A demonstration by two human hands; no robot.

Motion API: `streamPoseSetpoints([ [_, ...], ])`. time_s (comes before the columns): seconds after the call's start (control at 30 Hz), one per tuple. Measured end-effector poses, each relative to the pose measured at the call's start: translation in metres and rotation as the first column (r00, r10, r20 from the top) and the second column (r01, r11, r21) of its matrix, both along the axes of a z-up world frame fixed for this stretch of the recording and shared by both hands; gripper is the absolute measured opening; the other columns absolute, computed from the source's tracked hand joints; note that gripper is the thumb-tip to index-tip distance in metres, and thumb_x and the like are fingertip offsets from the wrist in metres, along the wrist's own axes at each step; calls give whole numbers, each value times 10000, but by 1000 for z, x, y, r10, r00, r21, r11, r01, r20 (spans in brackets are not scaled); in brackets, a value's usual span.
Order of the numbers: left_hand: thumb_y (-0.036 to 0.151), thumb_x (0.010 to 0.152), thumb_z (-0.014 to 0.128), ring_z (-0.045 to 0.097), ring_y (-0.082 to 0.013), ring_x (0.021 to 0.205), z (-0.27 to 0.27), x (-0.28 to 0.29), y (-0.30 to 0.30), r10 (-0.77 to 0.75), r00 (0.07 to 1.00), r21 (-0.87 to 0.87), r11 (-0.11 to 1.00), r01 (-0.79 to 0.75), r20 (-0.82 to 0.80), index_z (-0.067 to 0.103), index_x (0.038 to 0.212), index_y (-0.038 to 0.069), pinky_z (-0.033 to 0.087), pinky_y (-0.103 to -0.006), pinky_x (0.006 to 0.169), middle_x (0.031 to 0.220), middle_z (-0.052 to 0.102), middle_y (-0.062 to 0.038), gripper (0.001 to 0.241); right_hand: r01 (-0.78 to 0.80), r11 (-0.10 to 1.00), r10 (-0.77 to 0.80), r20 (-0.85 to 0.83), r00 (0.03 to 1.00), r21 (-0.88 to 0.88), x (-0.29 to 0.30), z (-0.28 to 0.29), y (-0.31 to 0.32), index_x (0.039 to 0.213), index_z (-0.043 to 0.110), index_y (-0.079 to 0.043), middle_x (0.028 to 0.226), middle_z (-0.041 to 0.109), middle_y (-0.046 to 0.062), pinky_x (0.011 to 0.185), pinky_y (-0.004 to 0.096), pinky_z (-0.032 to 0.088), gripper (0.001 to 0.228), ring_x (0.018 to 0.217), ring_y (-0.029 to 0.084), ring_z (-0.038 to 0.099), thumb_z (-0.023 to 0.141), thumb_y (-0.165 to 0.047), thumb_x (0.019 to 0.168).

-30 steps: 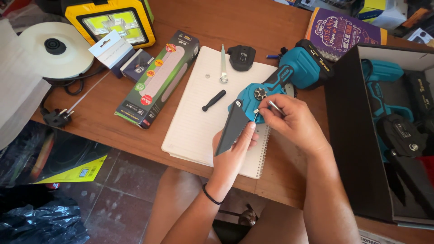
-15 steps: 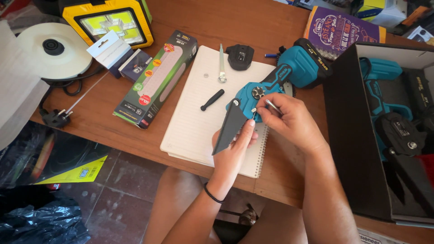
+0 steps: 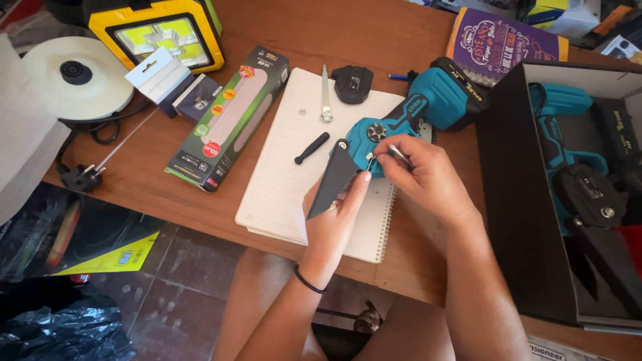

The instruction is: Assembling a mini handheld chainsaw by attaching the guide bar and chain

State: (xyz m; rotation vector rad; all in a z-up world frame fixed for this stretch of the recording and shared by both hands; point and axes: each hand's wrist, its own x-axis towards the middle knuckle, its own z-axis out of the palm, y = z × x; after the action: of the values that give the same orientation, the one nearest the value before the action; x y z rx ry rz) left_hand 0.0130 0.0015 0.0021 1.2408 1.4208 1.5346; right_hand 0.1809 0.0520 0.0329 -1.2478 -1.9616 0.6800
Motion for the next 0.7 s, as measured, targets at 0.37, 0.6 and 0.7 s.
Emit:
streamPoseSetpoints([
  [0.37, 311, 823, 882, 704, -305, 943, -9, -10, 10, 89, 992, 144, 987, -75, -91, 531, 1286, 66, 575, -425, 846, 1199, 601, -142, 630, -3, 974, -11, 62, 998, 225, -5, 1, -1, 1072, 769, -92, 723, 629, 92, 578, 349, 536, 144, 607, 227, 617, 743, -70, 933],
  [0.6, 244, 872, 838, 630, -400, 1242, -12, -16, 17, -75, 994, 197, 976, 88, -75, 537, 1442, 37, 511, -452, 1045, 1313, 630, -211, 678, 3, 969, -21, 69, 997, 249, -6, 5, -2, 1061, 790, -97, 693, 606, 78, 545, 348, 528, 166, 581, 210, 615, 740, -44, 912],
  [0.7, 255, 874, 834, 621, -383, 1256, -10, -19, 18, -110, 993, 176, 977, 118, -53, 537, 1419, 40, 493, -457, 1072, 1317, 621, -196, 658, 1, 965, -22, 75, 997, 264, -7, 7, -3, 1042, 790, -105, 682, 597, 71, 537, 335, 531, 147, 579, 207, 623, 741, -52, 913],
])
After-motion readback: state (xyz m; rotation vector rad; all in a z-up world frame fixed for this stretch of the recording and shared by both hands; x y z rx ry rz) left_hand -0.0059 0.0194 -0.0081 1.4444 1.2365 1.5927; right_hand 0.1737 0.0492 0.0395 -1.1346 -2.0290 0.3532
